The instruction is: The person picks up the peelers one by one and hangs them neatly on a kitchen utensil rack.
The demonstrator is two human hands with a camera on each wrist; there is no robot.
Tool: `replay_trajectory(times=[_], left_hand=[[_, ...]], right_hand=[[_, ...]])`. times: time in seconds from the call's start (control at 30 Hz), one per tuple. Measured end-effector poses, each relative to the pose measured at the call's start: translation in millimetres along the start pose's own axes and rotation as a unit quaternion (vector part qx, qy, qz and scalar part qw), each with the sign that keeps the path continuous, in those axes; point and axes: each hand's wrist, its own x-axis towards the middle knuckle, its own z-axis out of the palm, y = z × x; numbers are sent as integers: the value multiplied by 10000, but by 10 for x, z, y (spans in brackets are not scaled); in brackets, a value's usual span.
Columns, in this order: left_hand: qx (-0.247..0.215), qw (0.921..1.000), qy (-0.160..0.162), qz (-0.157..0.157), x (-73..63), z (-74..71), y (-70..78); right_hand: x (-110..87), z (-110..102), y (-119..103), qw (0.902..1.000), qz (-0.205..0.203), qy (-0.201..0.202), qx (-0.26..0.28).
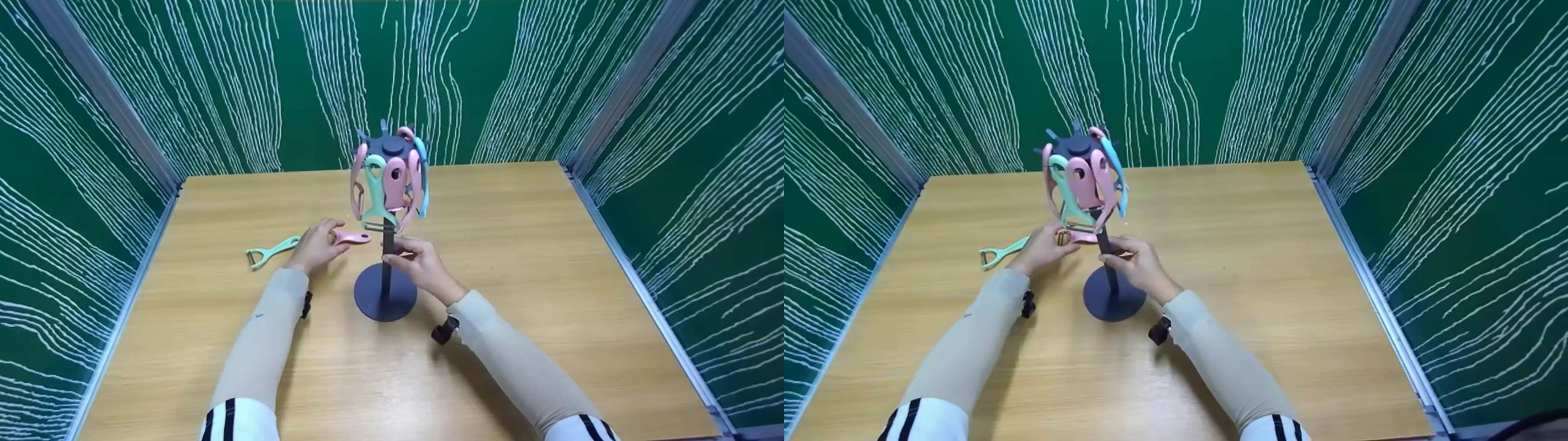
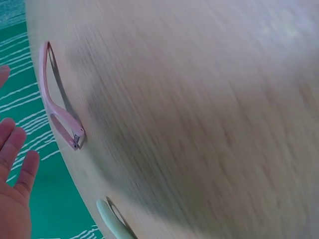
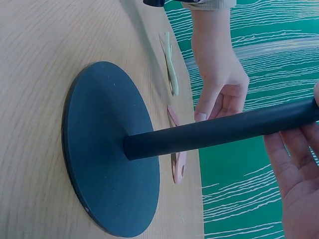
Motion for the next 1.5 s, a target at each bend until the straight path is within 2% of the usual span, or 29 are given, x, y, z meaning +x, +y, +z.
replay_trajectory(times=[0.23, 0.43, 0.63, 0.87, 1.13, 1.3, 1.5], left_hand=[[-47, 9996, -164, -236, 36, 38, -38], [115, 9988, -293, -367, 52, 94, -65], [380, 9978, -474, -255, 62, 131, -73], [663, 9967, -455, -139, 48, 128, -64], [986, 9936, -546, -21, 0, 132, -150], [923, 9938, -618, -78, -39, 123, -175], [447, 9957, -610, -532, -98, 86, -173]], right_hand=[[4, 24, 14, 9999, -37, 61, 85], [-10, 30, -2, 9999, -48, 92, 45], [-1, 24, -8, 10000, -36, 58, 12], [3, 20, -1, 10000, 1, 48, 51], [-4, 13, 14, 9999, 69, 31, 94], [-7, 7, 26, 9999, -25, 27, 102], [-6, 22, 20, 9998, -192, 81, 6]])
